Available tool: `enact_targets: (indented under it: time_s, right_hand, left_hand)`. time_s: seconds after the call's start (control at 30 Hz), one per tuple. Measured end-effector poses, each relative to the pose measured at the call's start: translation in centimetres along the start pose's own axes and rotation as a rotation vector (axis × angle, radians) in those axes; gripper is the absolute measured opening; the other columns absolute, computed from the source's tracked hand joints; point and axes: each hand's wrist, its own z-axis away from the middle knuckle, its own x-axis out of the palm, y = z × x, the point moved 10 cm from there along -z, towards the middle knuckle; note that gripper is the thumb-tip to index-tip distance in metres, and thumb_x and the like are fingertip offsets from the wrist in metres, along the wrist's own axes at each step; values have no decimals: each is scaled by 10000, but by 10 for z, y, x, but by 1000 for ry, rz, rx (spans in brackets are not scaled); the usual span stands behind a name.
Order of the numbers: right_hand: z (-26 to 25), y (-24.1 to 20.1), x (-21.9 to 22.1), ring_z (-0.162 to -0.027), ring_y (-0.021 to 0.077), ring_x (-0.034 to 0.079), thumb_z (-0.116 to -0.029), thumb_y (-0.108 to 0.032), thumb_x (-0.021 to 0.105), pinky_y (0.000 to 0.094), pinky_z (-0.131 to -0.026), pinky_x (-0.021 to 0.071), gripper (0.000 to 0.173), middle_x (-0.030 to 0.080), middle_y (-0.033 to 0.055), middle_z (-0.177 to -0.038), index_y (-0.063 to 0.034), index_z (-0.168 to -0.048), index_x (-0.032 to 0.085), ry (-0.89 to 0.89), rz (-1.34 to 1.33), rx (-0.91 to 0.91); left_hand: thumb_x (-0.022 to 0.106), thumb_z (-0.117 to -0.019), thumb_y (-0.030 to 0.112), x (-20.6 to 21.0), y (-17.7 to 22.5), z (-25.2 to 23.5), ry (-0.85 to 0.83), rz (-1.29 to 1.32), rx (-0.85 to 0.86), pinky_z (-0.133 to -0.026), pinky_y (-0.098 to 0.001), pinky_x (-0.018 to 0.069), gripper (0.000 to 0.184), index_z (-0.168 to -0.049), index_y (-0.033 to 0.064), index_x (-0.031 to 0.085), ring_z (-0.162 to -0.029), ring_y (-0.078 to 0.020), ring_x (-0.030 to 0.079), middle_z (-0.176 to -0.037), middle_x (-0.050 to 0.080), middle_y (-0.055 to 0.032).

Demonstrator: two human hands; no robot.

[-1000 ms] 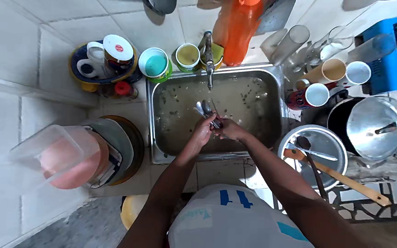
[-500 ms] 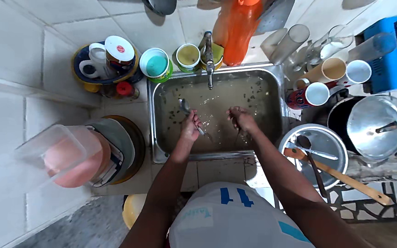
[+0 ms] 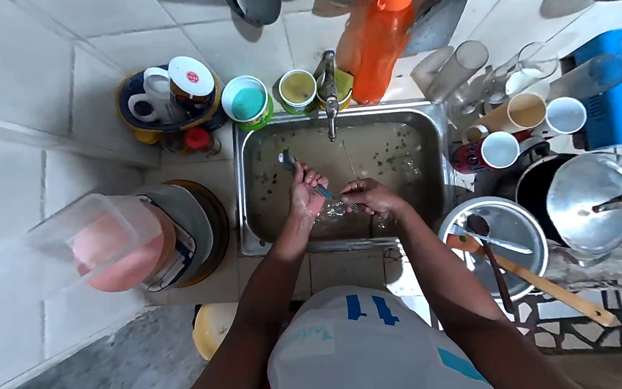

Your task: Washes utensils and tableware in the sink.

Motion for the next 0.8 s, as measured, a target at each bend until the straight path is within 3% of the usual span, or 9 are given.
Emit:
enact_targets:
  time_s: [0.13, 0.2, 0.3, 0.37, 0.43, 0.5, 0.63, 0.73, 0.8]
  right_hand:
    - [5, -4, -15, -444, -3, 430, -984, -54, 643, 158, -395, 325, 177, 683, 21, -765, -32, -1156, 677, -80, 95, 29]
    - [4, -5, -27, -424, 11, 438, -984, -28, 615, 160, -371, 343, 256, 642, 24, -722, -40, -1235, 660, -95, 49, 3]
    - [-3, -10, -29, -430, 20, 446, -991, -19, 584, 167, -383, 367, 207, 595, 1, -681, -54, -1190, 629, -78, -19, 2]
    - [-11, -13, -20, -431, 14, 433, -996, -41, 578, 161, -384, 367, 134, 579, -10, -687, -59, -1118, 631, -80, -87, 11]
    - [-21, -12, -18, -412, 21, 419, -1000, -88, 591, 162, -367, 370, 120, 545, -15, -660, -63, -1109, 633, -24, -152, 38]
    - [-25, -10, -28, -415, 32, 395, -1046, -196, 557, 176, -372, 371, 191, 477, -35, -641, -86, -1195, 604, 102, -208, 74]
    - [-21, -6, -62, -401, 24, 380, -1089, -324, 415, 176, -366, 342, 274, 477, -70, -587, -134, -1066, 611, 405, -530, 26]
    - [-18, -4, -68, -389, 31, 386, -1102, -357, 387, 174, -355, 351, 311, 472, -64, -583, -135, -1039, 596, 474, -788, -24]
    - [-18, -3, -62, -395, 36, 381, -1109, -370, 344, 177, -357, 347, 349, 465, -59, -590, -131, -1050, 592, 446, -857, -37]
  left_hand:
    - [275, -1136, 302, -4, 60, -12, -74, -442, 89, -762, -276, 569, 336, -1011, 189, 565, -642, -68, 590, -666, 545, 83]
    - [329, -1125, 198, -3, 89, -13, -82, -906, 175, -817, -319, 573, 305, -1159, 53, 595, -747, -100, 628, -793, 613, 15]
    - [402, -1108, 177, 4, 56, -1, -199, -1402, 37, -990, -373, 542, 346, -1286, -43, 601, -1074, -174, 681, -1192, 700, -124]
    - [442, -1113, 294, -1, 13, 21, -229, -1590, -117, -940, -443, 513, 374, -1310, 45, 641, -1058, -218, 648, -1251, 680, -133]
    - [416, -1120, 287, -13, -24, 36, -270, -1610, -151, -868, -422, 564, 366, -1277, 37, 632, -932, -199, 683, -1072, 716, -115]
    - [372, -1128, 246, -30, -42, 43, -173, -1438, -100, -659, -304, 491, 345, -1205, 23, 624, -668, -127, 532, -798, 571, -42]
    - [401, -1119, 319, -48, -47, 59, 130, -1127, -148, -495, -215, 378, 349, -1147, 64, 637, -515, -54, 392, -669, 438, 42]
    - [695, -992, 238, -37, -48, 56, 49, -1211, -127, -805, -329, 529, 338, -1272, 60, 630, -895, -133, 613, -1097, 667, -74]
    - [750, -950, 239, -26, -60, 50, -107, -1324, -133, -891, -381, 546, 367, -1251, 55, 650, -985, -166, 647, -1125, 688, -92]
